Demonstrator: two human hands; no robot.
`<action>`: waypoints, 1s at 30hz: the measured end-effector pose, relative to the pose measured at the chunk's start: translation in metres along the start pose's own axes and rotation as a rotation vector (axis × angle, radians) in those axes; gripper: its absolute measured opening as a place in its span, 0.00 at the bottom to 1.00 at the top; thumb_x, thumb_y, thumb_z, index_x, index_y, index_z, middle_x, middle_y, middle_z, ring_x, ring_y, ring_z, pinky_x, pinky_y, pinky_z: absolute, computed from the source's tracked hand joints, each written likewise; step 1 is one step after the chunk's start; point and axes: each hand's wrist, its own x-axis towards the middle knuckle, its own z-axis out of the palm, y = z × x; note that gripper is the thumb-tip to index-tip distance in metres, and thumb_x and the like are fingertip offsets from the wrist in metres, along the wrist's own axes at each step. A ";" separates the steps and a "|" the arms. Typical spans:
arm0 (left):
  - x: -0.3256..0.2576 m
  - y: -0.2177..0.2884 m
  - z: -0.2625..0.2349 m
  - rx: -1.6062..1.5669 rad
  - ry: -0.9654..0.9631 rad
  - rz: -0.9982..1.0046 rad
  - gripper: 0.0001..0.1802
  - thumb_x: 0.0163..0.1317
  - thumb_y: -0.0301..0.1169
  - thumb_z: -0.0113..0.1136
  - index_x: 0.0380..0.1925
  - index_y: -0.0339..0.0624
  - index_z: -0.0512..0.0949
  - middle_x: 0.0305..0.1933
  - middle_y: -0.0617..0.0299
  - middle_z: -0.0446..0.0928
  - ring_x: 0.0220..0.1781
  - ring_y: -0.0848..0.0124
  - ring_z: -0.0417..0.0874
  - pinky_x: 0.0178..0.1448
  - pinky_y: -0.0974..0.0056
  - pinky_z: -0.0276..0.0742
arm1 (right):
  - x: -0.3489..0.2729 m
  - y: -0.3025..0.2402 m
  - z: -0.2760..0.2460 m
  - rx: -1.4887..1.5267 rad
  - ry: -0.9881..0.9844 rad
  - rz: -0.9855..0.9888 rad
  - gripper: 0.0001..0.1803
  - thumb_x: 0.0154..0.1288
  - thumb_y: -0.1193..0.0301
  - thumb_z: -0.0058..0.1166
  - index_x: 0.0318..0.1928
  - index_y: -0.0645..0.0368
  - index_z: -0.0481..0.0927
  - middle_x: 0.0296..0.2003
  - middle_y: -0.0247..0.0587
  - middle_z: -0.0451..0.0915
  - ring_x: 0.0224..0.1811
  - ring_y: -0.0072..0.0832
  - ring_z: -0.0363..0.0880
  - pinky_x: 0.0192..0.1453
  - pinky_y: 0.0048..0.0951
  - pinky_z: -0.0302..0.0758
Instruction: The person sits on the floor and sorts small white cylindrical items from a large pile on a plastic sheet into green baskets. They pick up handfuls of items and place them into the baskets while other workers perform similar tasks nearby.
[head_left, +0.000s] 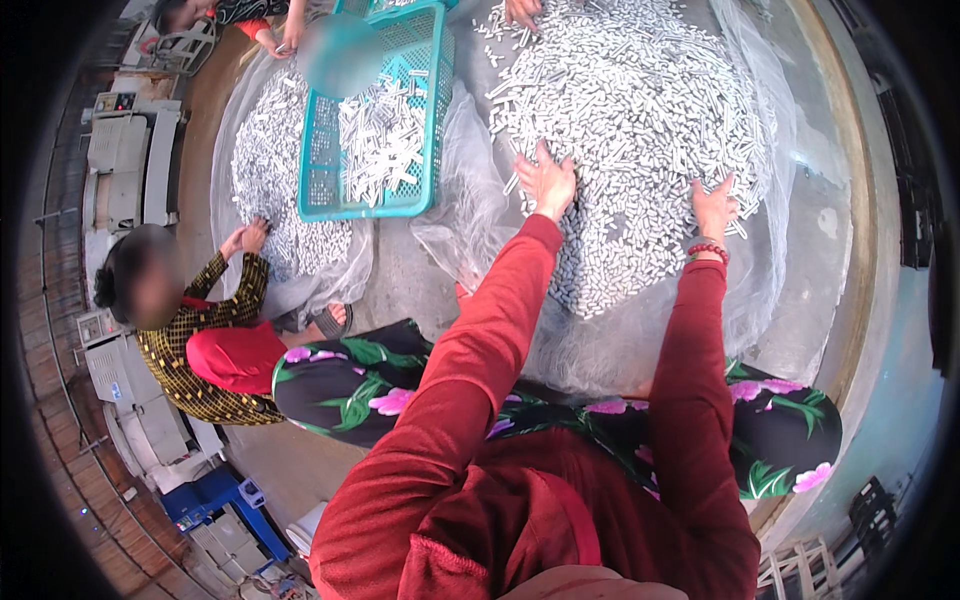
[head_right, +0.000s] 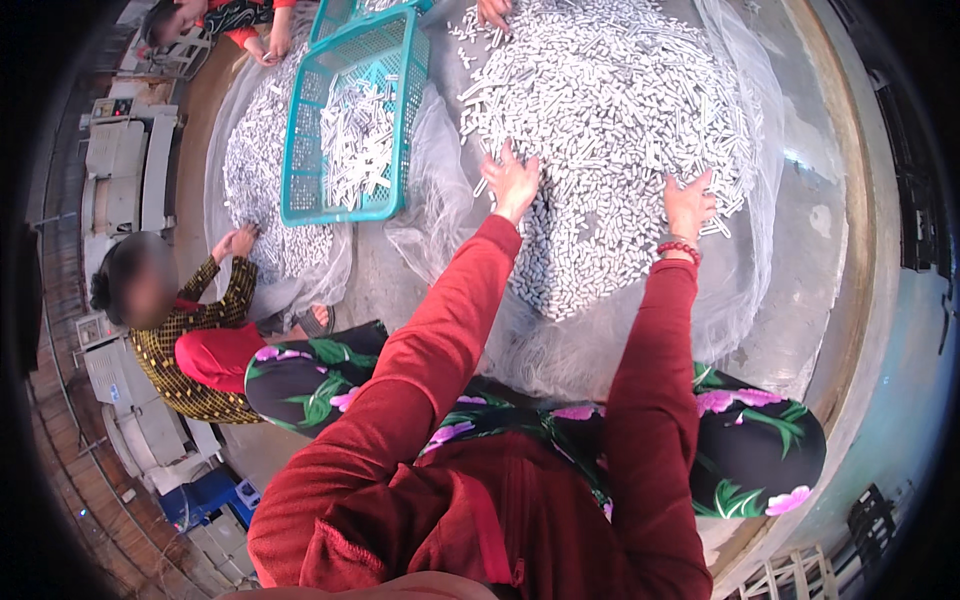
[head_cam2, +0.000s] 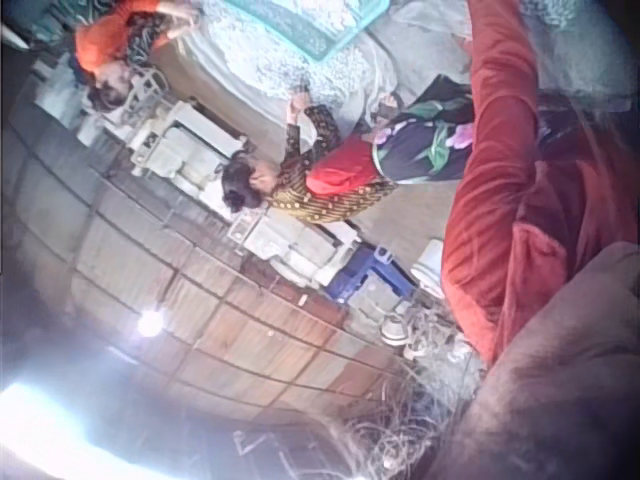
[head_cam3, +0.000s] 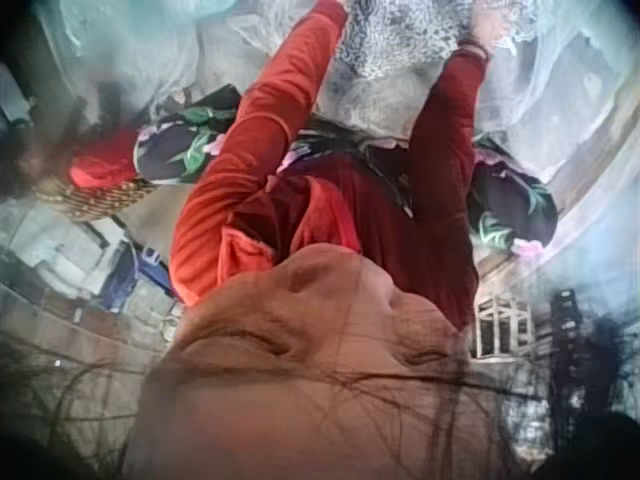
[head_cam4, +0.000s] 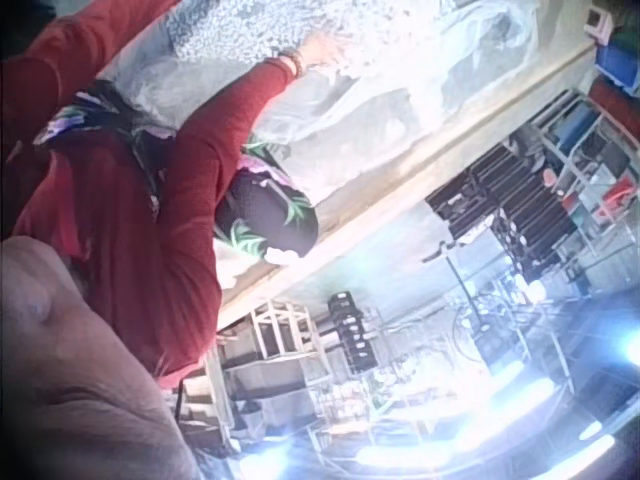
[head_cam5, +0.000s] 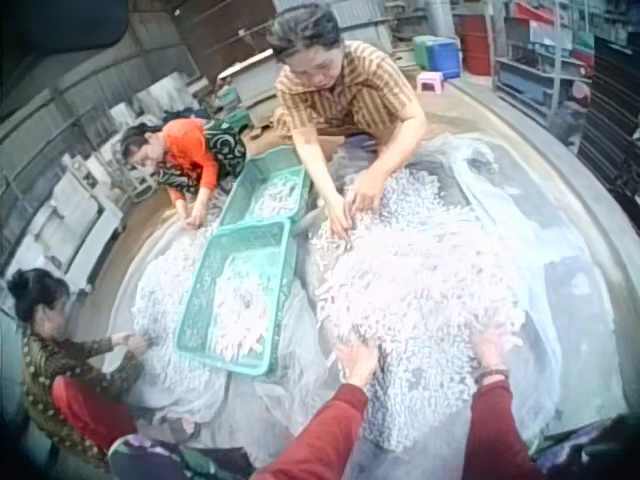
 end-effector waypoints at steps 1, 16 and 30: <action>0.004 0.000 0.003 0.094 0.029 0.022 0.38 0.54 0.45 0.52 0.62 0.46 0.49 0.62 0.28 0.41 0.66 0.38 0.39 0.65 0.42 0.38 | 0.020 0.019 0.012 0.005 0.070 0.009 0.43 0.52 0.49 0.51 0.64 0.49 0.47 0.52 0.71 0.57 0.57 0.61 0.54 0.56 0.53 0.59; -0.059 -0.011 0.040 -0.269 0.094 0.246 0.25 0.51 0.36 0.59 0.50 0.51 0.66 0.55 0.41 0.57 0.54 0.47 0.64 0.55 0.53 0.63 | -0.123 -0.072 0.061 0.301 -0.098 -0.459 0.43 0.50 0.50 0.55 0.55 0.71 0.56 0.47 0.62 0.63 0.52 0.52 0.62 0.57 0.44 0.58; -0.087 -0.018 -0.082 -0.860 -0.680 0.132 0.19 0.48 0.25 0.62 0.42 0.37 0.73 0.37 0.63 0.75 0.36 0.76 0.75 0.38 0.73 0.71 | -0.161 -0.020 -0.010 1.437 -1.153 0.076 0.12 0.63 0.69 0.44 0.47 0.56 0.67 0.44 0.35 0.66 0.44 0.31 0.70 0.41 0.47 0.77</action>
